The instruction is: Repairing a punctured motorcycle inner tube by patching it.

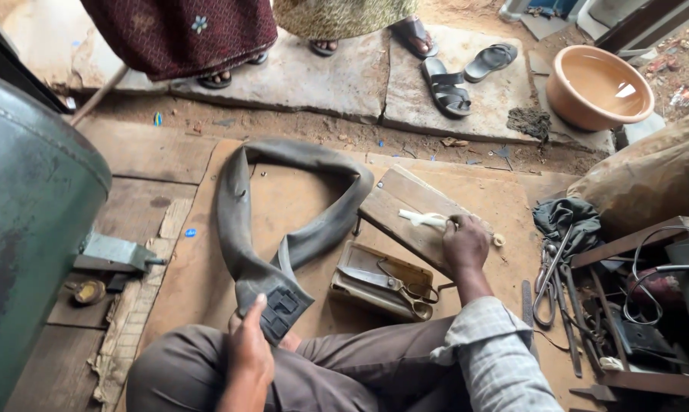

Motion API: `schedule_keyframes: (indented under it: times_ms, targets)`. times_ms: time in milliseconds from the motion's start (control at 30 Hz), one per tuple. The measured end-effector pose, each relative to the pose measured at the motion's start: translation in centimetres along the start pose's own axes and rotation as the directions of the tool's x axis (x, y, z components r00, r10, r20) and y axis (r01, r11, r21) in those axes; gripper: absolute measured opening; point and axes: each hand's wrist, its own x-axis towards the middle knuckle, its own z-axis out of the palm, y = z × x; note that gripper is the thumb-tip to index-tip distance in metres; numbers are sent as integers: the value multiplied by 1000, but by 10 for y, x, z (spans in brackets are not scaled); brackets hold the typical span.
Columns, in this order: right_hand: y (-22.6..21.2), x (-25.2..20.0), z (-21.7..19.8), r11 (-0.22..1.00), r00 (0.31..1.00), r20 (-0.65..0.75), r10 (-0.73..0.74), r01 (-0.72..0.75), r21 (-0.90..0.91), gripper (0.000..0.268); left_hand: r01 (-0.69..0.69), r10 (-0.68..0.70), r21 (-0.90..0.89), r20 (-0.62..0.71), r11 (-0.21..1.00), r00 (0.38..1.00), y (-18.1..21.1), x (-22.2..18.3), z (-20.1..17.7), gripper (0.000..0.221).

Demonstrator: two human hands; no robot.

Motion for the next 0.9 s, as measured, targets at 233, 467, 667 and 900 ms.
schedule_keyframes:
  times_ms: [233,467,667,900]
  targets:
    - [-32,-34,-23,593,998,60,-13,-41,805,24,-539,612,715,195,446,766,25,-70,44,83]
    - [-56,-83,-23,79,824,476,-307,-477,876,22,-828,525,478,643,293,557,33,-98,133,42]
    - [-63,-89,-29,193,689,535,-489,-512,837,22,-724,313,421,699,547,643,11,-72,161,30]
    - [-56,-85,-19,422,627,587,-512,-411,808,25,-285,43,359,553,889,832,-35,-57,147,17]
